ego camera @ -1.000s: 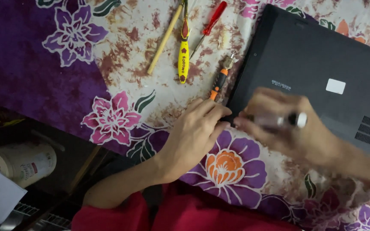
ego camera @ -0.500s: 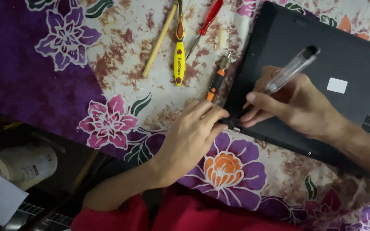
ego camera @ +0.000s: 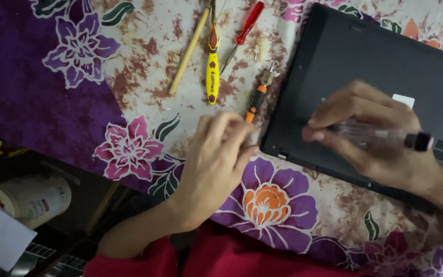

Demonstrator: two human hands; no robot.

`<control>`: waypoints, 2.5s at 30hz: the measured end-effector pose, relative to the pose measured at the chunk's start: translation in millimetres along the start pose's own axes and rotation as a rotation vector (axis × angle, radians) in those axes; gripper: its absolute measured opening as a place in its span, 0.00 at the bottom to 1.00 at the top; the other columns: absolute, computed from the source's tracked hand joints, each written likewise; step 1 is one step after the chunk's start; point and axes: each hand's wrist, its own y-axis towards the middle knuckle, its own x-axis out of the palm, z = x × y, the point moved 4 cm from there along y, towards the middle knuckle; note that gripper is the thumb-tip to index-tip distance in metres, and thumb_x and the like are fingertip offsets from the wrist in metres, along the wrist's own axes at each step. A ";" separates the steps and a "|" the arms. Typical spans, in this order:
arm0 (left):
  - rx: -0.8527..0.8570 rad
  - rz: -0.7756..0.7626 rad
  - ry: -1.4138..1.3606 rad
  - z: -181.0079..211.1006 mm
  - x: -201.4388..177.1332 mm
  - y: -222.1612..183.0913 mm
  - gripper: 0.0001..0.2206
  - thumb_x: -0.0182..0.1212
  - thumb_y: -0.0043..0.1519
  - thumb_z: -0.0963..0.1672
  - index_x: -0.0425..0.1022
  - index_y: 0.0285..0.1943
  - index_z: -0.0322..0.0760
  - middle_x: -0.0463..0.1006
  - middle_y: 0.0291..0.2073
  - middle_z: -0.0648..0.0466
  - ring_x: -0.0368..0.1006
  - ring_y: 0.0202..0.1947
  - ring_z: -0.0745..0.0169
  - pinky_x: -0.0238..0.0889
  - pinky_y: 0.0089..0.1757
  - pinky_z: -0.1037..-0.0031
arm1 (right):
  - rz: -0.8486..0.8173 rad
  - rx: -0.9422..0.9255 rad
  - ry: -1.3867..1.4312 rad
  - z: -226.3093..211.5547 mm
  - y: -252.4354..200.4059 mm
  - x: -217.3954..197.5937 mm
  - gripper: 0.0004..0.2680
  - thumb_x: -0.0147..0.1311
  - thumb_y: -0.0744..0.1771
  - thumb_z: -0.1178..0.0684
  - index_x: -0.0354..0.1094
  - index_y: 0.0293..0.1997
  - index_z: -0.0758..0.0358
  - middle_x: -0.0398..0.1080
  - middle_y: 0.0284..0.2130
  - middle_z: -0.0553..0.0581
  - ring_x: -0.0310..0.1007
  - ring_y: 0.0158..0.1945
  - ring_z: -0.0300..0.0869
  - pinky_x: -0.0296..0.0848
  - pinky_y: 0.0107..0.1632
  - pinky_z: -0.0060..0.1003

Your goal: Using a small screwdriver to pry open the bottom cover of a laptop by releasing the plastic clips along the edge.

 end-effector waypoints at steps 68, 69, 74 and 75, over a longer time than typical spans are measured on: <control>0.982 -0.474 -0.464 224.6 255.7 239.9 0.06 0.62 0.62 0.35 0.79 0.46 0.29 0.78 0.41 0.47 0.71 0.42 0.50 0.68 0.42 0.64 | 0.757 0.575 -0.327 113.2 -249.1 -165.2 0.12 0.68 0.65 0.58 0.68 0.45 0.75 0.78 0.36 0.63 0.82 0.40 0.47 0.84 0.47 0.38; 0.988 -0.469 -0.458 224.2 255.7 239.9 0.07 0.64 0.61 0.34 0.79 0.46 0.28 0.77 0.42 0.47 0.71 0.43 0.50 0.69 0.43 0.64 | 0.729 0.564 -0.293 112.9 -248.6 -166.0 0.12 0.67 0.65 0.60 0.67 0.45 0.75 0.78 0.37 0.65 0.82 0.43 0.49 0.84 0.49 0.39; 0.992 -0.446 -0.466 224.3 254.0 239.1 0.08 0.62 0.61 0.34 0.79 0.47 0.27 0.77 0.42 0.46 0.71 0.43 0.50 0.71 0.43 0.64 | 0.633 0.528 -0.215 113.1 -255.6 -167.7 0.10 0.62 0.65 0.66 0.66 0.48 0.72 0.78 0.44 0.64 0.82 0.48 0.48 0.82 0.50 0.36; 0.986 -0.453 -0.491 225.3 252.5 239.5 0.06 0.63 0.62 0.35 0.80 0.46 0.31 0.77 0.41 0.48 0.71 0.42 0.52 0.70 0.42 0.66 | 0.611 0.509 -0.231 111.9 -255.1 -167.5 0.09 0.62 0.65 0.65 0.67 0.48 0.72 0.78 0.45 0.63 0.82 0.49 0.47 0.82 0.52 0.36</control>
